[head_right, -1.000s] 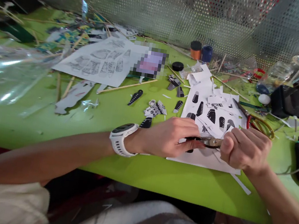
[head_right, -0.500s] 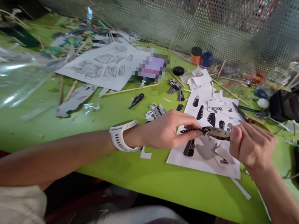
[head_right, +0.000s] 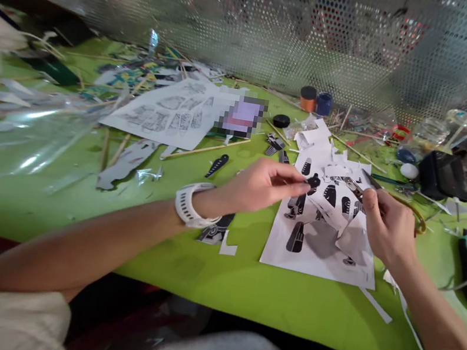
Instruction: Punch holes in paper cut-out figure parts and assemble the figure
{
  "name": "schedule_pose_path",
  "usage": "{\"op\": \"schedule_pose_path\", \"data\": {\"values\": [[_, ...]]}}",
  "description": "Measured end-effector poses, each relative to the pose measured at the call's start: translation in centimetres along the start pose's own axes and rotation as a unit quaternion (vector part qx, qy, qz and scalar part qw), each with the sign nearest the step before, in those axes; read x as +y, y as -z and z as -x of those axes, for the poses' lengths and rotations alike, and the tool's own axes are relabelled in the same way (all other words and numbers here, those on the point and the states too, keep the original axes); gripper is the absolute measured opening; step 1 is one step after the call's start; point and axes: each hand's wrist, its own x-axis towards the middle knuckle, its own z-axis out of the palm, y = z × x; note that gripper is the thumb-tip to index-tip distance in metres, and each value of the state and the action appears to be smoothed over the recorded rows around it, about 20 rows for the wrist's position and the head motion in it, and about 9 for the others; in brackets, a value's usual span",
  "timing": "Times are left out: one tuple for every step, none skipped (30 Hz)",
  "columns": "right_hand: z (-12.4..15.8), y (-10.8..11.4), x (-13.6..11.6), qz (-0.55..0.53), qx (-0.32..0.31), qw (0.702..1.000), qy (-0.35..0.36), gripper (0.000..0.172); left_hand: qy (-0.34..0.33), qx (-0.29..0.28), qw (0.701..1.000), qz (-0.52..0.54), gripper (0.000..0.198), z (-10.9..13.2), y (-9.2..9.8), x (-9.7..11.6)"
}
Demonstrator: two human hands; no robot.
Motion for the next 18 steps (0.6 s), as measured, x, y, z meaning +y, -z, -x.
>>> {"op": "schedule_pose_path", "data": {"values": [[0.0, -0.1, 0.1, -0.026, -0.030, 0.998, -0.039, 0.075, -0.003, 0.027, 1.000, -0.009, 0.015, -0.3, 0.7, -0.1], [0.0, -0.2, 0.2, -0.056, -0.055, 0.994, -0.072, 0.075, -0.007, 0.052, 0.998, -0.021, 0.013, -0.7, 1.6, -0.2], [0.1, -0.4, 0.3, -0.087, -0.074, 0.989, -0.095, 0.074, -0.010, 0.081, 0.996, -0.033, 0.011, -1.0, 2.4, -0.3], [0.1, -0.6, 0.4, -0.124, -0.096, 0.981, -0.113, 0.072, -0.003, 0.101, 0.994, -0.044, 0.008, -1.3, 3.4, -0.4], [0.1, -0.7, 0.6, -0.161, -0.116, 0.972, -0.126, 0.071, 0.013, 0.109, 0.992, -0.057, 0.008, -1.5, 4.3, -0.5], [0.1, -0.9, 0.7, -0.194, -0.132, 0.963, -0.135, 0.069, 0.031, 0.113, 0.990, -0.075, 0.007, -1.8, 5.1, -0.6], [0.1, -1.1, 0.8, -0.221, -0.143, 0.954, -0.141, 0.069, 0.050, 0.110, 0.988, -0.096, 0.007, -1.9, 5.9, -0.8], [0.1, -1.3, 0.8, -0.242, -0.151, 0.947, -0.146, 0.068, 0.066, 0.098, 0.986, -0.114, 0.007, -2.1, 6.6, -1.0], [0.0, -1.5, 0.8, -0.260, -0.157, 0.941, -0.151, 0.067, 0.075, 0.080, 0.986, -0.127, 0.006, -2.2, 7.2, -1.2], [0.0, -1.6, 0.8, -0.276, -0.162, 0.934, -0.156, 0.067, 0.080, 0.060, 0.986, -0.134, 0.007, -2.3, 7.7, -1.4], [0.0, -1.7, 0.7, -0.290, -0.167, 0.929, -0.161, 0.067, 0.082, 0.041, 0.986, -0.141, 0.011, -2.3, 8.0, -1.6], [0.0, -1.8, 0.6, -0.302, -0.172, 0.923, -0.164, 0.067, 0.083, 0.025, 0.985, -0.149, 0.014, -2.3, 8.3, -1.8], [0.0, -1.8, 0.4, -0.309, -0.179, 0.919, -0.167, 0.066, 0.087, 0.016, 0.983, -0.159, 0.015, -2.4, 8.6, -1.9], [0.1, -1.8, 0.2, -0.312, -0.187, 0.916, -0.168, 0.066, 0.095, 0.013, 0.981, -0.170, 0.014, -2.3, 8.8, -1.9], [0.1, -1.7, 0.0, -0.310, -0.193, 0.916, -0.169, 0.066, 0.106, 0.017, 0.978, -0.181, 0.009, -2.3, 9.1, -1.9], [0.2, -1.6, -0.3, -0.304, -0.201, 0.916, -0.168, 0.065, 0.120, 0.024, 0.974, -0.189, 0.006, -2.2, 9.4, -1.8], [0.2, -1.5, -0.6, -0.299, -0.206, 0.917, -0.167, 0.065, 0.135, 0.034, 0.971, -0.194, 0.008, -2.1, 9.7, -1.6], [0.2, -1.4, -0.8, -0.296, -0.209, 0.917, -0.166, 0.064, 0.147, 0.044, 0.969, -0.195, 0.013, -2.0, 10.0, -1.5]]}}
